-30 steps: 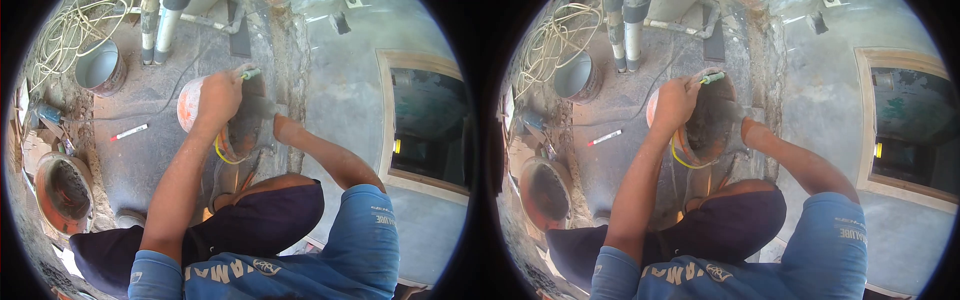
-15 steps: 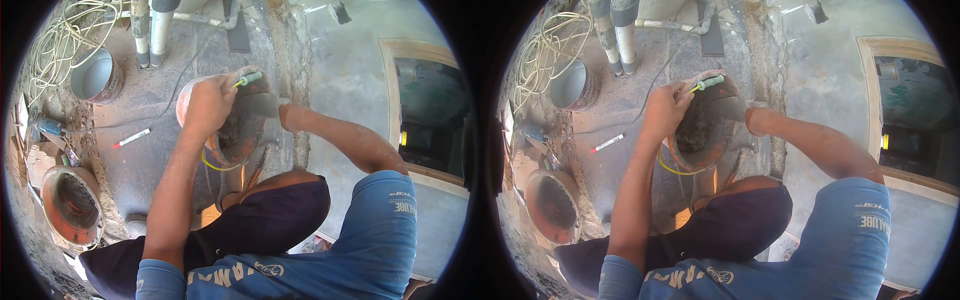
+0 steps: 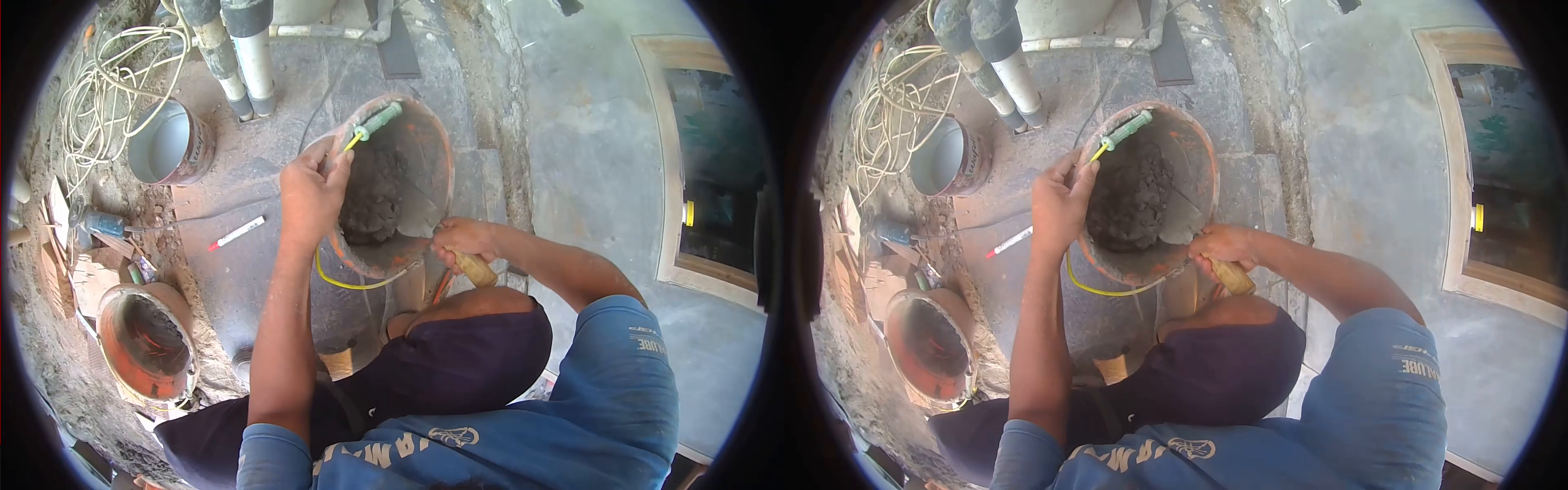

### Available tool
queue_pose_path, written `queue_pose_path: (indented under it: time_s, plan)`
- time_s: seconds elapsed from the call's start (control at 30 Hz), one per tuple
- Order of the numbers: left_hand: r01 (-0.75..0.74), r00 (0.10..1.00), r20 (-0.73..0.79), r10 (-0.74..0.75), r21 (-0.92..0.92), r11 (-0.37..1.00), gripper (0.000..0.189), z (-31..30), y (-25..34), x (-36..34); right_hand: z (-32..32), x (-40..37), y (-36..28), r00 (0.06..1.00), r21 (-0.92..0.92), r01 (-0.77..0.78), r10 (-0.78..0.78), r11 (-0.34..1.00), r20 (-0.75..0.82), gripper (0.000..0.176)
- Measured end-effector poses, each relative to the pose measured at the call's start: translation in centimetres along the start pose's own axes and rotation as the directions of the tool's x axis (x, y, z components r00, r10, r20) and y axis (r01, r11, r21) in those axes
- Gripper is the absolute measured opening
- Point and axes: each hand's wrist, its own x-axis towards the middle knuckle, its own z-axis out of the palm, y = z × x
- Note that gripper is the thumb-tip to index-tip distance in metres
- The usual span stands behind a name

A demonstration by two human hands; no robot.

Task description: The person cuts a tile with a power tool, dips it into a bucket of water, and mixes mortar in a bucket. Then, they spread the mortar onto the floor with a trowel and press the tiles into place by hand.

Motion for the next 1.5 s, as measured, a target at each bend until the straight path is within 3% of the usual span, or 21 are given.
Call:
queue_pose_path:
  time_s: [0.13, 0.2, 0.23, 0.3, 0.33, 0.4, 0.43, 0.5, 0.6, 0.67, 0.73, 0.8, 0.87, 1.03, 1.13, 1.2, 1.27, 1.33, 1.37, 1.43, 1.5]
  plan:
    - [-0.048, 0.993, -0.109, 0.051, 0.028, 0.998, 0.029, -0.2, -0.4, 0.1, 1.2, -0.6, 0.3, 0.997, -0.113, 0.055, -0.061, 0.992, -0.049, 0.017]
    - [-0.031, 0.995, -0.09, 0.034, 0.038, 0.999, 0.029, -0.4, -0.1, 0.2, 2.0, -1.4, -0.3, 0.988, -0.544, 0.069, -0.134, 0.837, -0.081, 0.019]
    - [-0.001, 0.997, -0.072, 0.004, 0.034, 0.999, 0.029, -0.4, 0.1, 0.0, 2.8, -2.7, -0.7, 0.987, -0.541, 0.077, -0.141, 0.838, -0.079, 0.019]
    - [-0.006, 0.998, -0.059, 0.01, 0.058, 0.998, 0.028, -0.3, 0.5, 0.0, 4.1, -4.9, -2.0, 0.963, -0.861, -0.035, -0.212, 0.508, -0.165, 0.026]
    - [0.002, 0.999, -0.045, 0.001, 0.076, 0.997, 0.028, -0.2, 0.7, -0.1, 3.2, -5.0, -1.5, 0.961, -0.859, -0.031, -0.22, 0.51, -0.165, 0.026]
    - [-0.036, 0.998, -0.054, 0.04, 0.074, 0.997, 0.027, 0.1, 0.7, -0.2, 0.4, -4.4, 0.0, 0.783, -0.988, 0.032, -0.618, 0.149, -0.068, 0.032]
    - [-0.06, 0.996, -0.068, 0.064, 0.066, 0.996, 0.026, 0.2, 0.7, -0.3, 0.1, -3.8, -0.5, 0.78, -0.988, 0.038, -0.623, 0.15, -0.065, 0.032]
    - [-0.056, 0.998, -0.034, 0.059, 0.095, 0.994, 0.025, -0.1, 0.9, -0.7, -0.5, -2.6, -2.0, 0.733, -0.94, -0.123, -0.61, 0.318, -0.302, 0.033]
    - [-0.099, 0.995, 0.007, 0.098, 0.122, 0.988, 0.023, -0.7, 0.3, -0.4, 1.1, 1.7, -3.4, 0.789, -0.963, -0.05, -0.58, 0.266, -0.202, 0.027]
    - [-0.155, 0.987, -0.024, 0.157, 0.072, 0.985, 0.021, -1.4, -0.8, -0.2, 2.7, 2.5, -3.5, 0.949, -0.489, 0.225, -0.303, 0.843, -0.086, 0.02]
    - [-0.115, 0.993, 0.019, 0.114, 0.102, 0.988, 0.021, -1.7, -0.7, -0.3, 6.0, 2.6, -2.7, 0.972, -0.472, 0.235, -0.199, 0.85, 0.126, 0.016]
    - [-0.115, 0.993, -0.011, 0.117, 0.124, 0.986, 0.021, -1.9, -0.9, -0.3, 8.0, 1.2, -1.8, 0.969, -0.514, 0.245, -0.228, 0.822, 0.098, 0.022]
    - [-0.113, 0.991, -0.06, 0.12, 0.121, 0.986, 0.022, -1.6, -1.4, 0.0, 5.7, 1.7, -0.7, 0.769, -0.982, 0.175, -0.633, 0.075, 0.088, 0.035]
    - [-0.15, 0.985, -0.071, 0.157, 0.097, 0.984, 0.024, -2.5, -2.2, -0.2, 1.7, -4.8, -4.4, 0.756, -0.971, -0.038, -0.629, 0.235, -0.182, 0.046]
    - [-0.131, 0.991, 0.002, 0.132, 0.164, 0.978, 0.024, -1.9, -0.8, -0.5, 0.0, 2.0, -4.4, 0.759, -0.97, -0.123, -0.61, 0.208, -0.226, 0.036]
    - [-0.075, 0.997, 0.0, 0.076, 0.16, 0.984, 0.024, -2.1, -1.6, -0.1, 2.9, 0.6, -5.0, 0.794, -0.95, -0.026, -0.571, 0.312, -0.21, 0.035]
    - [-0.164, 0.986, -0.023, 0.164, 0.002, 0.986, 0.024, -1.8, -2.4, 0.3, 4.4, 0.2, -5.1, 0.968, -0.812, 0.207, -0.235, 0.545, 0.09, 0.035]
    - [-0.177, 0.984, 0.009, 0.177, 0.108, 0.978, 0.022, -2.4, -1.4, 0.1, 8.6, 1.8, -2.4, 0.977, -0.637, 0.183, -0.21, 0.749, 0.033, 0.032]
    - [-0.179, 0.984, 0.008, 0.179, 0.148, 0.973, 0.022, -2.7, -1.9, -0.6, 9.0, 1.2, -2.0, 0.977, -0.63, 0.185, -0.208, 0.754, 0.039, 0.032]
    - [-0.194, 0.972, -0.094, 0.216, 0.198, 0.961, 0.022, -2.2, -2.0, 0.1, 7.7, -0.7, -3.4, 0.903, -0.984, 0.129, -0.424, 0.121, 0.066, 0.038]
    - [-0.097, 0.992, -0.066, 0.109, 0.163, 0.982, 0.022, -2.7, -1.8, -0.2, 4.3, -1.9, -2.3, 0.781, -0.997, 0.081, -0.62, -0.015, 0.072, 0.04]
